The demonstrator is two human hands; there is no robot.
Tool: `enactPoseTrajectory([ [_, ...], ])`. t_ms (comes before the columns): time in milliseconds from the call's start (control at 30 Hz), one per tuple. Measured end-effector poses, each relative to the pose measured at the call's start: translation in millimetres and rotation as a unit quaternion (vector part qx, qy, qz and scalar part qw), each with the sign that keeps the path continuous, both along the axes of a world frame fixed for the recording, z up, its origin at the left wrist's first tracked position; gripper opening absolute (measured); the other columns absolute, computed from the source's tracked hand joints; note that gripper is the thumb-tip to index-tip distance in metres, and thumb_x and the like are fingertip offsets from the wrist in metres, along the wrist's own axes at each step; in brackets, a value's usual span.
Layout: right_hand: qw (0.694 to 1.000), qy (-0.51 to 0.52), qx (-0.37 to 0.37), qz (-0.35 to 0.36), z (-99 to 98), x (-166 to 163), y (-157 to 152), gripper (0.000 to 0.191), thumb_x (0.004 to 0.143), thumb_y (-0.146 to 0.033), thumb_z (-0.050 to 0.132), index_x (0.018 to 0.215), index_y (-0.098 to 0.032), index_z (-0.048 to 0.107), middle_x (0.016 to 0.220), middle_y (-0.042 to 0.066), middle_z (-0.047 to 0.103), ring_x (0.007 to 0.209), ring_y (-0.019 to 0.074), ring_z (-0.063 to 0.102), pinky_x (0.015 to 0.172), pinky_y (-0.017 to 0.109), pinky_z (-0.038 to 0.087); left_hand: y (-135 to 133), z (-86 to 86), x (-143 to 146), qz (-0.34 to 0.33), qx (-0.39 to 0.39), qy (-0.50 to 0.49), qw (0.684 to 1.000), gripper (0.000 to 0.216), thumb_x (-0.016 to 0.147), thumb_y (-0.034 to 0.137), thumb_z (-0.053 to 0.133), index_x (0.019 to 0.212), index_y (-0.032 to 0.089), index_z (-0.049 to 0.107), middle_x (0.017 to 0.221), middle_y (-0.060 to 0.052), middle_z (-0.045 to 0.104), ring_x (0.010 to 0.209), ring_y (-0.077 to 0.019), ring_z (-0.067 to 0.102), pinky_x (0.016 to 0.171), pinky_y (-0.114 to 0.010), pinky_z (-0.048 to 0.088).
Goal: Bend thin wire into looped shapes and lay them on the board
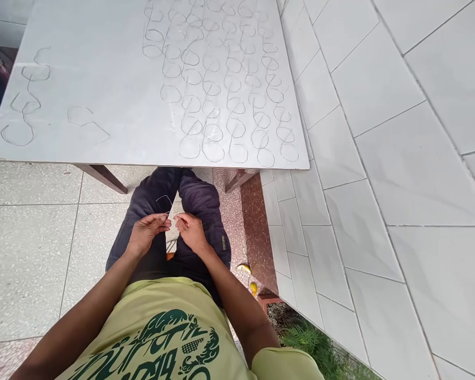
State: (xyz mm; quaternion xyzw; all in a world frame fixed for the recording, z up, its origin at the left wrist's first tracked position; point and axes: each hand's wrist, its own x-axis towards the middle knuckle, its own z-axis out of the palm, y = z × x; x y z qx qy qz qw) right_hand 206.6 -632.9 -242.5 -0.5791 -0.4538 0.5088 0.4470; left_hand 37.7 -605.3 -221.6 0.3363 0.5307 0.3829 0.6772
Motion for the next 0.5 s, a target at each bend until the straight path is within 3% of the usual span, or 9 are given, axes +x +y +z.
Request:
enactPoseTrajectory([
  [133,0.992,-0.099,0.057,0.055,6.3,0,5,0.022,0.099,-0.031,0.055,0.095,-0.022,0.074,0.085,0.003,0.067,0.077,0.0167,0.061,0.08,0.03,0.048,5,-3.1,1,-0.038,0.131,0.173,0.975,0.031,0.086,0.045,0.074,0.102,0.019,0.08,0.079,-0.003,0.077,0.069,-0.0175,0.07,0.073,-0.031,0.06],
  [233,0.992,-0.089,0.054,0.077,8.8,1,9,0.022,0.098,-0.034,0.057,0.097,-0.022,0.075,0.089,0.004,0.069,0.08,0.017,0.061,0.079,0.03,0.048,7,-5.9,-4,-0.077,0.194,0.217,0.954,0.032,0.09,0.045,0.069,0.112,0.023,0.08,0.08,-0.002,0.077,0.069,-0.0173,0.07,0.075,-0.029,0.059],
  [333,0.997,0.031,-0.01,0.071,8.8,9,17,0.03,0.096,-0.046,0.062,0.101,-0.02,0.076,0.091,0.005,0.07,0.079,0.0166,0.062,0.071,0.028,0.049,9,-7.7,-12,-0.145,0.207,0.198,0.947,0.034,0.093,0.046,0.066,0.113,0.023,0.08,0.075,-0.001,0.075,0.064,-0.017,0.069,0.068,-0.027,0.059],
  [500,0.964,0.215,-0.118,0.105,11.1,27,32,0.04,0.088,-0.054,0.073,0.101,-0.016,0.078,0.089,0.005,0.069,0.077,0.0141,0.061,0.068,0.026,0.048,14,-4.1,-24,-0.256,0.17,0.144,0.941,0.037,0.095,0.05,0.062,0.109,0.021,0.08,0.071,-0.001,0.074,0.058,-0.0144,0.066,0.061,-0.025,0.058],
])
